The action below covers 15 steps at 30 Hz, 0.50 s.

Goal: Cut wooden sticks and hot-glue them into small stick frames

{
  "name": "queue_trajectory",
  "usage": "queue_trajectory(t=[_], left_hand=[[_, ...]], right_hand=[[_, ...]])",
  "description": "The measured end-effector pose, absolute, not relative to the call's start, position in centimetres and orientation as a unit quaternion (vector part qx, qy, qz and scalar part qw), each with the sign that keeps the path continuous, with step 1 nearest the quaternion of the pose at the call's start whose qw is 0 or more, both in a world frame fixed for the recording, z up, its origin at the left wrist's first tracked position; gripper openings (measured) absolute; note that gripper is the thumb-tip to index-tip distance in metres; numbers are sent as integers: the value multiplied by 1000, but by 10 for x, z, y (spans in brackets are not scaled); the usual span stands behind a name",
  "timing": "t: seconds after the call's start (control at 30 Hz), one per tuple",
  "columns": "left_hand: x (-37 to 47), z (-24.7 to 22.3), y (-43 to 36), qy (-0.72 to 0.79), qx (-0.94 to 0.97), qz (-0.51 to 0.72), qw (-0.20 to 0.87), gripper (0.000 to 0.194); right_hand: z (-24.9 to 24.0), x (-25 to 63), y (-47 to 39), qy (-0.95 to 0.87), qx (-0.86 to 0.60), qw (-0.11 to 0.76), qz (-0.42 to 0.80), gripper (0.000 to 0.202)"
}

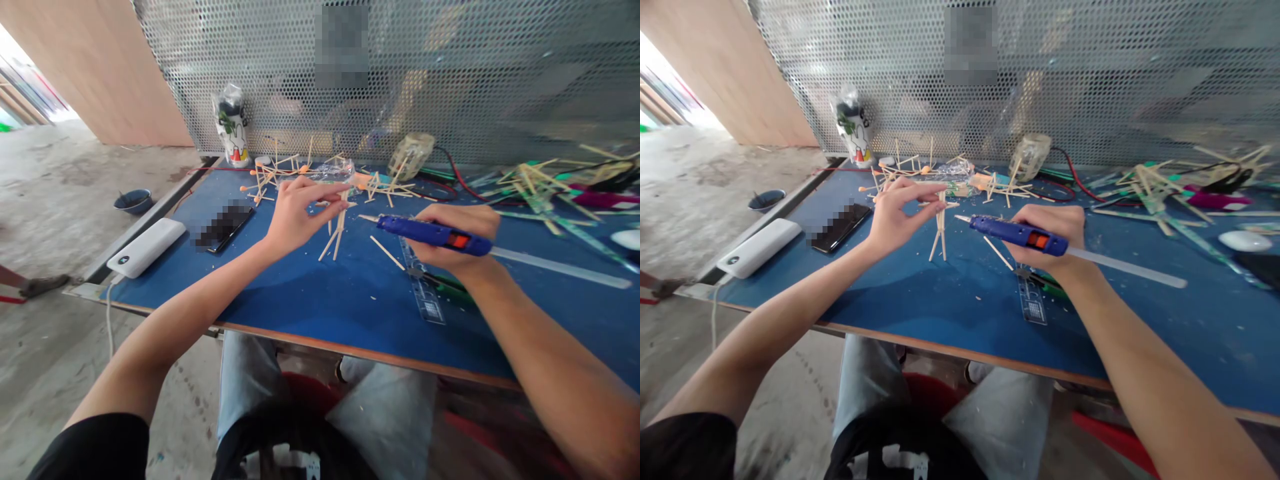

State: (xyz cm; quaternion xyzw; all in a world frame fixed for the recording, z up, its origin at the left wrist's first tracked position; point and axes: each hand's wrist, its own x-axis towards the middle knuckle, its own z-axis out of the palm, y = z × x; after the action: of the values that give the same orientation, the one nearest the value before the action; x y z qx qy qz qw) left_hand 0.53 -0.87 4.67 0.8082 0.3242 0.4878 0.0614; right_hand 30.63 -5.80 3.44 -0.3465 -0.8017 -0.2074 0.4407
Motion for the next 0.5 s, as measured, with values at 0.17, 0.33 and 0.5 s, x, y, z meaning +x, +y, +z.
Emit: queue_trajectory(t=[0.17,0.33,0.5], left_hand=[[5,47,-9,328,808,486,62,27],[5,45,-9,312,808,495,72,28],[6,44,-7,313,807,495,80,28]], right_hand=[[35,306,-53,-816,-273,470,-196,10],[31,301,-55,-833,-311,423,-174,21],[28,297,-55,-837,-318,411,-171,25]])
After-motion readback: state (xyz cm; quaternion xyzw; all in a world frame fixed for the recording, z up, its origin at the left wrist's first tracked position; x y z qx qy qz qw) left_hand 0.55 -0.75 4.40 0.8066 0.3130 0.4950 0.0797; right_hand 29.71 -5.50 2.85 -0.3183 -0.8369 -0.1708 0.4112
